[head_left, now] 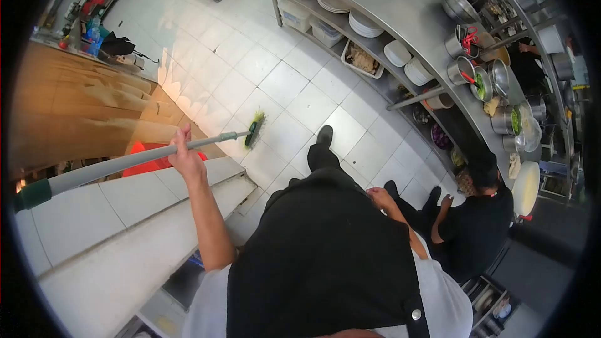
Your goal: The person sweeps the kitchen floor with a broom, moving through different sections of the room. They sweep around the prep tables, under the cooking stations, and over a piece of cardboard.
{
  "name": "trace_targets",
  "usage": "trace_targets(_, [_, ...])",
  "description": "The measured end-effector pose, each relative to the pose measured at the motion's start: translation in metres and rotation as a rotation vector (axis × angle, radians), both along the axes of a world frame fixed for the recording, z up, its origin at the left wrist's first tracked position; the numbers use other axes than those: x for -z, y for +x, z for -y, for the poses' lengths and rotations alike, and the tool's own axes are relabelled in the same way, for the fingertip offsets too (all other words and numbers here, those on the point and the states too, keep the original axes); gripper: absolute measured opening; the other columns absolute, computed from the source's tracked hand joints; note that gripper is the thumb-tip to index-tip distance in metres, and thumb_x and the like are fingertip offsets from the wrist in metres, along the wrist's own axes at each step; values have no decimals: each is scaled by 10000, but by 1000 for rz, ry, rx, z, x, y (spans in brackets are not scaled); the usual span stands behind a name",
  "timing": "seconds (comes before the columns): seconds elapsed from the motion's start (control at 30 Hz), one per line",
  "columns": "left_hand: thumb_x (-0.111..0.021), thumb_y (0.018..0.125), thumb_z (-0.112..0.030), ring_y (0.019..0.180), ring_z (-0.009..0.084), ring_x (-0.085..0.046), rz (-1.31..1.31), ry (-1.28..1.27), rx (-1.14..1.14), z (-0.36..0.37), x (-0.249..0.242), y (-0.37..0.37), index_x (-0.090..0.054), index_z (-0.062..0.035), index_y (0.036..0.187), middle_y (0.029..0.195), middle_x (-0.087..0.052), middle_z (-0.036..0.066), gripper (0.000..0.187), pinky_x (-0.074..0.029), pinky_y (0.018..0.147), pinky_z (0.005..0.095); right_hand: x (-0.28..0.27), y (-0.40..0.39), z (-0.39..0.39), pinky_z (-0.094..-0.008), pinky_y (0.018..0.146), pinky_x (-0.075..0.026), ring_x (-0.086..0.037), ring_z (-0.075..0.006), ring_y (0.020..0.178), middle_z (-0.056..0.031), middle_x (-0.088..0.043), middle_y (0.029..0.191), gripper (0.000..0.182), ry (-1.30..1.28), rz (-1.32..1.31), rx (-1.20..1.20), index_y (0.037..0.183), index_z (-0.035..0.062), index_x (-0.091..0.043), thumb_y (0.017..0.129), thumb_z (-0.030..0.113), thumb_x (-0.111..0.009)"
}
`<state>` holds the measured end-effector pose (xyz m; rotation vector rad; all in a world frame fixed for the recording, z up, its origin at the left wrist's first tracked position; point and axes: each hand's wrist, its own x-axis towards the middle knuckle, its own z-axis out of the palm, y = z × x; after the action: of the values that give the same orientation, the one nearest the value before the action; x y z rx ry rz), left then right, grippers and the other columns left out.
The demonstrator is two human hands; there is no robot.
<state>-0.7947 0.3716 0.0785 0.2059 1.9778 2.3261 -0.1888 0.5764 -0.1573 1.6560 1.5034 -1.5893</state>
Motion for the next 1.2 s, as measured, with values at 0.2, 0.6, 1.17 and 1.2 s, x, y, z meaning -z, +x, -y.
trace_targets(0.2, [-677, 1068, -347, 960, 149, -629, 58, -750, 214, -21, 97, -63, -711, -70, 1051, 1009, -682, 36, 280, -491, 857, 310, 28, -35, -86, -592, 803, -600, -706, -354, 1003, -185, -695, 1232, 518, -166, 167, 247, 1397, 92, -598, 1024, 449, -645])
trace_targets(0.6, [-582, 1123, -364, 1073, 226, -708, 484, -100, -152, -61, 86, -98, -597, -39, 1113, 1218, -720, 165, 326, -620, 921, 385, -4, -290, -355, -545, 818, -601, -692, -303, 1028, -120, -695, 1187, 482, 62, -103, 22, 1349, 102, -629, 1036, 468, -643])
trace_targets(1.17, [-535, 1143, -270, 1316, 317, -643, 208, 6, 168, -144, 0, -390, -556, -57, 1023, 1339, -685, 260, 245, -610, 1034, 483, -15, -473, -288, -558, 761, -605, -704, -311, 960, -155, -707, 1165, 476, 4, 2, 145, 1326, 84, -650, 1006, 437, -666])
trace_targets(1.2, [-535, 1144, -273, 1308, 309, -647, 210, -22, 216, -166, -3, -404, -555, -59, 1006, 1335, -688, 258, 255, -611, 1033, 478, -19, -484, -284, -533, 753, -610, -705, -293, 961, -142, -711, 1143, 471, 1, -18, 152, 1312, 79, -664, 1007, 438, -666])
